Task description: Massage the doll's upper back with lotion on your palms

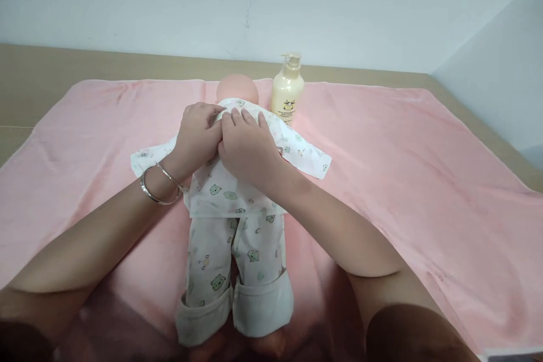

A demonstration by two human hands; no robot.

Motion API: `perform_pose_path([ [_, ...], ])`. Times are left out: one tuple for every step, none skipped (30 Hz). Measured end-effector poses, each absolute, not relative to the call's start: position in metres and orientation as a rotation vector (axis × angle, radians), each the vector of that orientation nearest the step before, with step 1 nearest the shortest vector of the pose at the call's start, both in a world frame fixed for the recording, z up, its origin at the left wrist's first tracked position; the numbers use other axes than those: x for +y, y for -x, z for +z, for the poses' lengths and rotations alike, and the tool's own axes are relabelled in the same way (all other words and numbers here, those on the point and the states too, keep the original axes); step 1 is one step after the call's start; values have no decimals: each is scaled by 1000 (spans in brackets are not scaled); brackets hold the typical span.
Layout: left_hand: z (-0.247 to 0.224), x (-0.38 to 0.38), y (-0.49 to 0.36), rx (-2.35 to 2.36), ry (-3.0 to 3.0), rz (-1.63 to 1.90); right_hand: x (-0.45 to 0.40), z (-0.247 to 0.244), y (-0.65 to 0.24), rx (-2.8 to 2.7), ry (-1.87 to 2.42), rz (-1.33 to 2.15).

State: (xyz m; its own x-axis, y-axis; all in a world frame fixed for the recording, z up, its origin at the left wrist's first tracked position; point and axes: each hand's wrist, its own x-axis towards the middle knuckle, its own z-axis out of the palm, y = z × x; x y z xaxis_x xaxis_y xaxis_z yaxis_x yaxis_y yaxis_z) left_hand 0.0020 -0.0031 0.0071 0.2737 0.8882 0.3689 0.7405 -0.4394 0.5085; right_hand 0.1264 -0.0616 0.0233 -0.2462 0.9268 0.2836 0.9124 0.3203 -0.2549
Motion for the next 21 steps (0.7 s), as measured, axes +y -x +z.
perform_pose_path([
  [14, -9, -5, 1494, -2309, 924, -66, 34, -129, -2226, 1638, 90],
  [21, -15, -9, 1477, -2287, 946, -69, 46, -132, -2233, 1644, 129],
  [28, -21, -15, 1448, -2254, 969, -71, 58, -137, -2229, 1653, 158],
  [34, -25, -21, 1402, -2214, 992, -73, 68, -142, -2205, 1657, 175],
  [40, -29, -28, 1347, -2163, 1010, -72, 77, -149, -2156, 1665, 173],
  [45, -31, -36, 1283, -2106, 1016, -71, 85, -157, -2090, 1673, 152],
  [50, -31, -45, 1214, -2041, 1009, -69, 91, -165, -2005, 1688, 114],
  [56, -29, -55, 1156, -1969, 1004, -66, 95, -174, -1913, 1710, 61],
  [62, -26, -64, 1114, -1886, 1006, -62, 97, -183, -1826, 1740, 5],
  [69, -22, -73, 1086, -1784, 1020, -58, 98, -192, -1750, 1772, -39],
  [76, -17, -81, 1070, -1659, 1041, -54, 98, -200, -1688, 1800, -66],
  [83, -11, -88, 1059, -1512, 1055, -49, 96, -207, -1644, 1816, -74],
  [90, -5, -93, 1035, -1358, 1053, -44, 93, -214, -1615, 1817, -67],
  [96, 1, -97, 991, -1212, 1030, -39, 90, -219, -1606, 1800, -51],
  [100, 8, -99, 926, -1092, 1013, -33, 85, -223, -1612, 1773, -32],
  [103, 14, -100, 852, -995, 1004, -27, 80, -226, -1638, 1742, -18],
  [104, 20, -101, 782, -912, 996, -22, 74, -228, -1678, 1716, -10],
  [103, 26, -101, 722, -844, 986, -16, 69, -230, -1726, 1698, -5],
  [101, 31, -102, 677, -781, 972, -11, 63, -231, -1778, 1689, -2],
  [99, 36, -103, 650, -721, 954, -6, 58, -232, -1828, 1686, -1],
  [96, 40, -104, 635, -675, 939, -1, 54, -233, -1873, 1686, 3],
])
